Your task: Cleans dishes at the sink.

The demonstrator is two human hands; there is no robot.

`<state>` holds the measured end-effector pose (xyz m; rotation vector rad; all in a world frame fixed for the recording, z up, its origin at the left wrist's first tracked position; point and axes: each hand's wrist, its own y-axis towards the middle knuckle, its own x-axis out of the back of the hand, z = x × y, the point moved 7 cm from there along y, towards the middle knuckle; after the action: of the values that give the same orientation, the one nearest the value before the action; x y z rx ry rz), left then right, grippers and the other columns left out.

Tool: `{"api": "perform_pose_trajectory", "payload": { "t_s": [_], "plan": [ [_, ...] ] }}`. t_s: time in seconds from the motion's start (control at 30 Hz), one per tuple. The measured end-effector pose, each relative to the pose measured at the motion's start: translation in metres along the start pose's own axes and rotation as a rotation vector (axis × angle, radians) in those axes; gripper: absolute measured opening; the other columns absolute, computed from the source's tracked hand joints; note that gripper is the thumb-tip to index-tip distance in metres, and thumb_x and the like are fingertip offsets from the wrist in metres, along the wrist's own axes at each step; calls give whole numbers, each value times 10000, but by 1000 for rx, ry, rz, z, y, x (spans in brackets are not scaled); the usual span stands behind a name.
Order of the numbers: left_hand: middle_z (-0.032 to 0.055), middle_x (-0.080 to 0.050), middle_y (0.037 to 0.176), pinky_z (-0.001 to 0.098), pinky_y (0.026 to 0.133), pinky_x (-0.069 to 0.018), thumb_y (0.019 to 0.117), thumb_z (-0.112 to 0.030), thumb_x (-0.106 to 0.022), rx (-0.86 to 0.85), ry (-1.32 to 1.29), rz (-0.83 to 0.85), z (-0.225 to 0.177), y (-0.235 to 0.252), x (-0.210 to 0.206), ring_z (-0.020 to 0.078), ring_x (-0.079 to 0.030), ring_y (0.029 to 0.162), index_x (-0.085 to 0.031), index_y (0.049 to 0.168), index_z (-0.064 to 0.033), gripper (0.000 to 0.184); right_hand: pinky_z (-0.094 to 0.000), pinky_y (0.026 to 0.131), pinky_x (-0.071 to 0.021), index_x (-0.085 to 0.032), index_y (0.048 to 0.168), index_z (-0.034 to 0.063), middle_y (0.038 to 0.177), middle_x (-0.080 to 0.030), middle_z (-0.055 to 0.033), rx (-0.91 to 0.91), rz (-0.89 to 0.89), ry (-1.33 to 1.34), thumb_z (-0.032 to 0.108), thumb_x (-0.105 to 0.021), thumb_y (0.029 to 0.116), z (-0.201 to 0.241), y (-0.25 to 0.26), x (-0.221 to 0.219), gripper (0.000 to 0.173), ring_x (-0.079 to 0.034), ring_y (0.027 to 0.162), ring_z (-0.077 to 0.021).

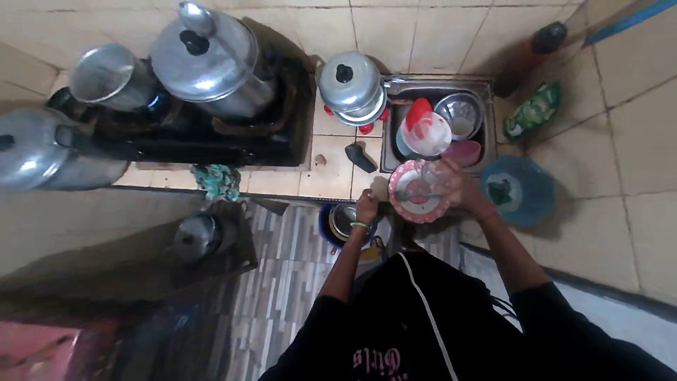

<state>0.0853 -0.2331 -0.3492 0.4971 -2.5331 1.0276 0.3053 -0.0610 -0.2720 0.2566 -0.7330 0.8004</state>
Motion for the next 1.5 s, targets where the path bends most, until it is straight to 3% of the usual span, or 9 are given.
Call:
{"api": "perform_pose_trajectory", "payload": {
  "t_s": [0.13, 0.23, 0.37, 0.7, 0.9, 1.03, 1.2, 1.33, 1.5],
  "plan": [
    [369, -543, 1351, 631, 1048, -450, 1046, -279, -580, 88, -37, -215, -14, 55, 25, 514, -562, 1238, -365, 1514, 58, 616, -562, 1146, -403, -514, 1497, 59, 1595, -384, -236, -94, 73, -36, 188, -652, 995, -7, 8, 10, 537, -441, 1435, -398],
    [366, -447, 1462, 629, 1033, -473, 1009, -386, -636, 241, -93, -347, -33, 85, 37, 515, -551, 1262, -282, 1550, 51, 780, -483, 1121, -457, -561, 1439, 4, 1514, -484, -255, -78, 59, -66, 176, -623, 1007, -8, 10, 27, 469, -534, 1357, -372],
    [345, -426, 1496, 601, 1017, -496, 979, -453, -660, 393, -111, -441, -44, 113, 42, 491, -580, 1241, -187, 1586, 34, 911, -506, 1086, -479, -567, 1417, -27, 1482, -502, -282, -98, 201, -89, 122, -575, 1033, -12, 13, 36, 412, -561, 1314, -410],
    [318, -536, 1392, 599, 969, -524, 964, -340, -700, 412, -112, -449, -30, 146, 46, 469, -624, 1186, -235, 1558, 19, 836, -495, 1012, -536, -635, 1328, -37, 1367, -603, -273, -69, 316, -162, 37, -548, 1028, -25, 25, 29, 321, -645, 1197, -399],
    [355, -620, 1210, 646, 952, -503, 1007, -365, -651, 291, -281, -533, 9, 84, 85, 506, -631, 1126, -267, 1512, 77, 774, -513, 954, -566, -676, 1258, -48, 1280, -650, -274, -16, 204, -166, 33, -555, 1017, -7, 26, 38, 281, -683, 1108, -400],
    [361, -578, 1309, 577, 1060, -469, 971, -263, -704, 285, -405, -763, 86, 78, 149, 467, -595, 1222, -289, 1492, 134, 775, -542, 939, -565, -668, 1260, -60, 1265, -653, -289, -34, 172, -190, 20, -564, 1011, 0, 23, 33, 282, -688, 1083, -424],
    [315, -576, 1359, 538, 1101, -439, 980, -284, -695, 341, -332, -814, 144, 91, 214, 416, -574, 1273, -415, 1451, 114, 678, -526, 1024, -516, -626, 1335, -48, 1350, -615, -277, -203, 205, -226, 73, -521, 1045, 12, 20, 27, 331, -649, 1176, -416],
    [339, -433, 1500, 516, 1165, -373, 992, -356, -661, 484, -246, -773, 160, 100, 238, 431, -461, 1394, -212, 1547, 113, 854, -507, 1025, -518, -615, 1360, -23, 1348, -622, -254, -269, 182, -242, 109, -505, 1058, 14, 20, 26, 348, -651, 1177, -388],
    [354, -442, 1481, 522, 1150, -391, 991, -418, -652, 481, -242, -761, 158, 108, 260, 442, -472, 1379, -222, 1541, 118, 881, -539, 991, -530, -636, 1316, -37, 1262, -657, -259, -268, 107, -232, 130, -553, 1044, 20, 21, 23, 330, -671, 1120, -399]
  ]
}}
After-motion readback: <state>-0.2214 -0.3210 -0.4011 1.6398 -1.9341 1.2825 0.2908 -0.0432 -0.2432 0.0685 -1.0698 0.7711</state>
